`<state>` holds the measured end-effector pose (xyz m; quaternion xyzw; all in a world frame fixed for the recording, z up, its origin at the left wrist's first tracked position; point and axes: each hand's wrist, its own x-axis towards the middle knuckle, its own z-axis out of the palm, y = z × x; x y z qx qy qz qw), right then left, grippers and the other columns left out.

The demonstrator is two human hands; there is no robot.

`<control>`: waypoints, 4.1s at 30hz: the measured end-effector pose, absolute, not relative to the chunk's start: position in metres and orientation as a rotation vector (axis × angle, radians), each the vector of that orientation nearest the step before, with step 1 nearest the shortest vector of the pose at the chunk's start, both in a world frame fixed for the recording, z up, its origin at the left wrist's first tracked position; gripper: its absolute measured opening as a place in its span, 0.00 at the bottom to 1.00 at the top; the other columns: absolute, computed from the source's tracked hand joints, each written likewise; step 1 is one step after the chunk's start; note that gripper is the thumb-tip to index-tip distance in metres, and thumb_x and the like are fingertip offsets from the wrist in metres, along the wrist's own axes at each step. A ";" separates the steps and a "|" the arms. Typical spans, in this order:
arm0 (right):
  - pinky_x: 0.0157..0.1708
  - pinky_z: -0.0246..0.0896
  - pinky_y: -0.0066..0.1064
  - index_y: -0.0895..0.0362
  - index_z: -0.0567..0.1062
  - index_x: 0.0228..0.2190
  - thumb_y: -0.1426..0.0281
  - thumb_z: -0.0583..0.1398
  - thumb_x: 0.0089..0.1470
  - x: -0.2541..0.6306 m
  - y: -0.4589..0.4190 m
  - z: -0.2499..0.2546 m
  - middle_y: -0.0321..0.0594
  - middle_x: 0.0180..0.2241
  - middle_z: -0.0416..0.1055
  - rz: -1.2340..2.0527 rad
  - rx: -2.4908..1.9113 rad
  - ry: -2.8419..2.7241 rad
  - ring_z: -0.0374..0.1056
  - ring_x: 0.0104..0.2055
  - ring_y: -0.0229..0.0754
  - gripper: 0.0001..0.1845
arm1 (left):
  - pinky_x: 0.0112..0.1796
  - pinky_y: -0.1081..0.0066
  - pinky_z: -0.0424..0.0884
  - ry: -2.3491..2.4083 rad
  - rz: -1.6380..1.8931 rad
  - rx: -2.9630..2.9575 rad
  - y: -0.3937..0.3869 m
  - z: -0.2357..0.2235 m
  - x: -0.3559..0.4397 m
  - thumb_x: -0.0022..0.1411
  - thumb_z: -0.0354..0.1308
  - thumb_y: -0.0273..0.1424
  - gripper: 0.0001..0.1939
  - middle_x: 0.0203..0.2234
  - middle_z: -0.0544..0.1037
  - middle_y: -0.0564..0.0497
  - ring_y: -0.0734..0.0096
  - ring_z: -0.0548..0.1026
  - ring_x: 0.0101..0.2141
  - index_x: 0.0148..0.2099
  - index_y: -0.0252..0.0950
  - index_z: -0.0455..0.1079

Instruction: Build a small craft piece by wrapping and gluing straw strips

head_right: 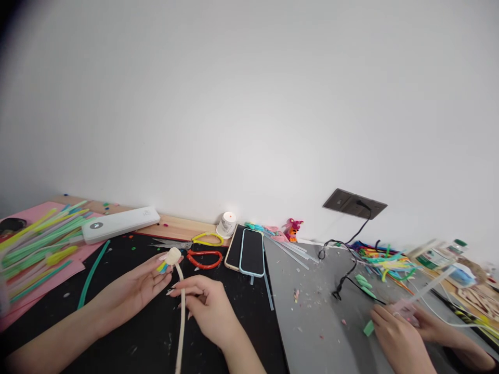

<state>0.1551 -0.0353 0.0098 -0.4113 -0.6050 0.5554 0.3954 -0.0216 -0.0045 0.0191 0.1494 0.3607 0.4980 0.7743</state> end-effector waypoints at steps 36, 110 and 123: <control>0.37 0.64 0.28 0.55 0.78 0.34 0.79 0.55 0.54 0.154 -0.043 0.021 0.38 0.31 0.79 0.743 -1.023 -1.986 0.73 0.33 0.40 0.13 | 0.31 0.73 0.69 1.008 1.028 0.867 -0.004 0.008 -0.017 0.44 0.68 0.37 0.12 0.22 0.76 0.54 0.71 0.72 0.25 0.30 0.35 0.74; 0.33 0.67 0.26 0.59 0.80 0.30 0.80 0.60 0.51 0.157 -0.042 0.015 0.42 0.28 0.79 0.426 -0.942 -1.794 0.74 0.30 0.40 0.09 | 0.29 0.72 0.65 1.114 0.875 1.423 -0.002 -0.001 -0.021 0.50 0.61 0.38 0.12 0.22 0.76 0.52 0.67 0.72 0.26 0.32 0.34 0.72; 0.27 0.67 0.29 0.58 0.78 0.29 0.75 0.56 0.53 0.158 -0.040 0.010 0.42 0.28 0.77 0.545 -1.113 -1.684 0.72 0.27 0.41 0.09 | 0.31 0.72 0.67 1.055 0.798 1.605 -0.010 0.006 -0.015 0.52 0.58 0.33 0.08 0.27 0.77 0.50 0.65 0.73 0.30 0.32 0.35 0.75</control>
